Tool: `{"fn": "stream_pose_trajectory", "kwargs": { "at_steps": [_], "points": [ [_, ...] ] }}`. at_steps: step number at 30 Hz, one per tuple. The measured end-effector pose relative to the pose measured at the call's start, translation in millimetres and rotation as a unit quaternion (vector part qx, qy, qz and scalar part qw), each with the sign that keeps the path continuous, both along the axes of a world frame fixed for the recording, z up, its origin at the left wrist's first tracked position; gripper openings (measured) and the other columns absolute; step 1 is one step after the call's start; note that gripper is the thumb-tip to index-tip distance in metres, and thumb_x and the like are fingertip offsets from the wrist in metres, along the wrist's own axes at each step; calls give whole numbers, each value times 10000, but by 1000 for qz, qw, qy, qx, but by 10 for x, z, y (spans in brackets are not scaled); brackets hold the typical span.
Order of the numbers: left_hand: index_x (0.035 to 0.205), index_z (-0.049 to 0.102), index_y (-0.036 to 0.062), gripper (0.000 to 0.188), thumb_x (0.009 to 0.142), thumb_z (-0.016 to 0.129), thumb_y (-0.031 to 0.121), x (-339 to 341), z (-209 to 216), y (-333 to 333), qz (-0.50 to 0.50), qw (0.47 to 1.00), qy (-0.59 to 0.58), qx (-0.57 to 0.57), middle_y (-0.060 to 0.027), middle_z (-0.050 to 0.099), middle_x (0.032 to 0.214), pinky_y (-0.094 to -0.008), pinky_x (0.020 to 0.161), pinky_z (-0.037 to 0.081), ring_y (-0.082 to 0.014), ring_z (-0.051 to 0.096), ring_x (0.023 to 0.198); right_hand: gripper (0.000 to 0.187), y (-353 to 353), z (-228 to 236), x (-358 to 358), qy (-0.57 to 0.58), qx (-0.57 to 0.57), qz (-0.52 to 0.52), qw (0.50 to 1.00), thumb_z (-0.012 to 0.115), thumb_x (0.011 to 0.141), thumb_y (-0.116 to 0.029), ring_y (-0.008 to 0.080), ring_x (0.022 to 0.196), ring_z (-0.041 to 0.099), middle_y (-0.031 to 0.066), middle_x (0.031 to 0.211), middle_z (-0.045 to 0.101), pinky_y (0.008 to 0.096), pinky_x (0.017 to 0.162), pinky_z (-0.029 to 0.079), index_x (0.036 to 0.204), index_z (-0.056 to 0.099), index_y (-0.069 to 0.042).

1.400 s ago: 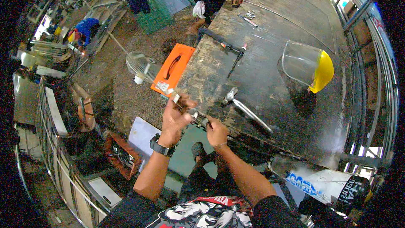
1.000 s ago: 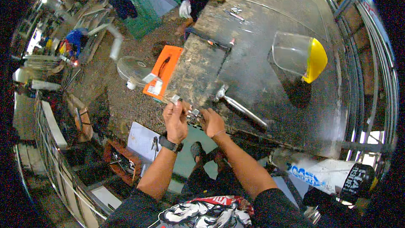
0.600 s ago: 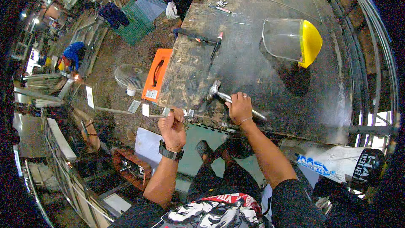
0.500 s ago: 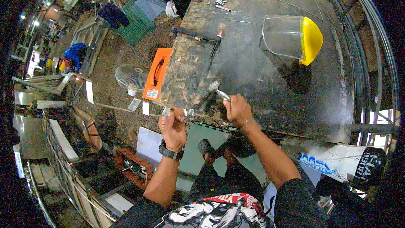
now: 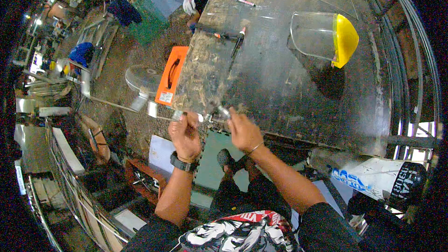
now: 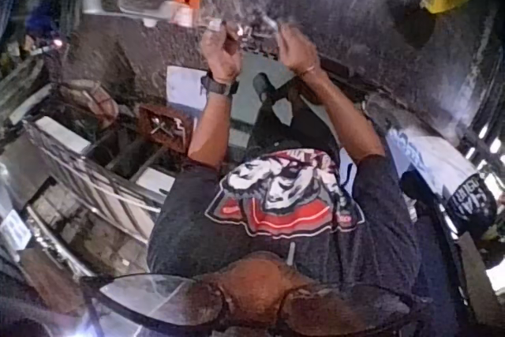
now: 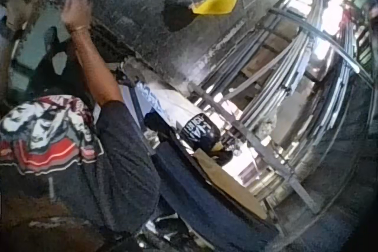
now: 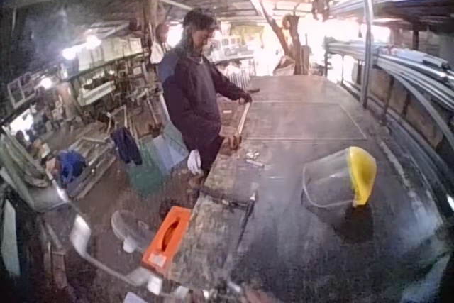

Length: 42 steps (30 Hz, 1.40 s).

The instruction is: The person uses pliers to bend a thin metal wire into a zigzag shape. They repeatedly grip the wire and bend it at intervals, creating a series of angled segments. The person places the finished wire onto a metal frame structure.

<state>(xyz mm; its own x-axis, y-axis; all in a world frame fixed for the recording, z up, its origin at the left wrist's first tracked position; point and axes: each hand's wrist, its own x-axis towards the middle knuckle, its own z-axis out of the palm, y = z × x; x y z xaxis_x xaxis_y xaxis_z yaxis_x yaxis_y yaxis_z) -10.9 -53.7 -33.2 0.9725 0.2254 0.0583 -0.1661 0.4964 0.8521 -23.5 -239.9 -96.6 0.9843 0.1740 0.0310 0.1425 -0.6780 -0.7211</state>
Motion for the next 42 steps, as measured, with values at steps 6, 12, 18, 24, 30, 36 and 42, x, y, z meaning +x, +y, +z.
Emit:
{"fn": "stream_pose_trajectory", "kwargs": {
  "at_steps": [6,12,18,24,30,36,42],
  "points": [
    [739,507,46,343,1040,564,199,-493,92,431,57,997,33,-36,-40,485,743,-336,718,363,-162,422,721,449,-738,-253,336,-100,-193,-36,975,606,997,-315,399,905,644,175,1033,621,498,728,530,1376,575,-77],
    [706,465,78,405,1047,561,273,-1000,-448,883,102,992,59,-39,-44,452,677,-351,695,364,-166,394,661,403,-822,-619,369,-183,-337,-83,920,563,1020,-306,340,1119,578,132,1134,624,494,976,414,1387,594,-142],
    [724,453,87,368,1046,540,242,-1840,-1606,1150,198,967,160,-11,-26,427,687,-350,697,356,-159,375,655,393,-784,-783,423,-284,-351,-99,887,576,1025,-294,326,1156,589,138,1216,649,487,1034,379,1386,614,-142],
    [734,479,86,342,1025,585,231,-2694,-3113,1000,320,912,253,-45,-32,466,700,-363,677,380,-163,417,663,327,-883,-921,483,-307,-299,-75,900,614,1022,-188,339,1133,636,163,1209,694,442,987,481,1329,653,-83],
    [761,491,95,310,1015,597,237,-3133,-4148,836,392,868,281,-118,-20,477,706,-348,674,382,-153,432,670,392,-1097,-851,424,-315,-324,-54,891,579,1062,-222,243,1325,548,137,1415,616,387,1151,383,1403,600,-29],
    [881,536,103,220,1020,588,266,-3430,-4626,563,468,793,367,-130,-16,517,756,-344,714,428,-153,490,720,447,-1277,-797,545,-268,-298,-26,916,581,1060,-193,219,1412,466,120,1504,546,366,1211,304,1474,539,-30],
    [848,519,105,243,1014,601,263,-3621,-5073,349,450,795,385,-131,-5,475,710,-307,662,341,-126,437,694,489,-1232,-801,504,-285,-340,-29,896,558,1067,-283,236,1448,427,126,1524,530,375,1230,260,1486,531,-34]
  ]
}}
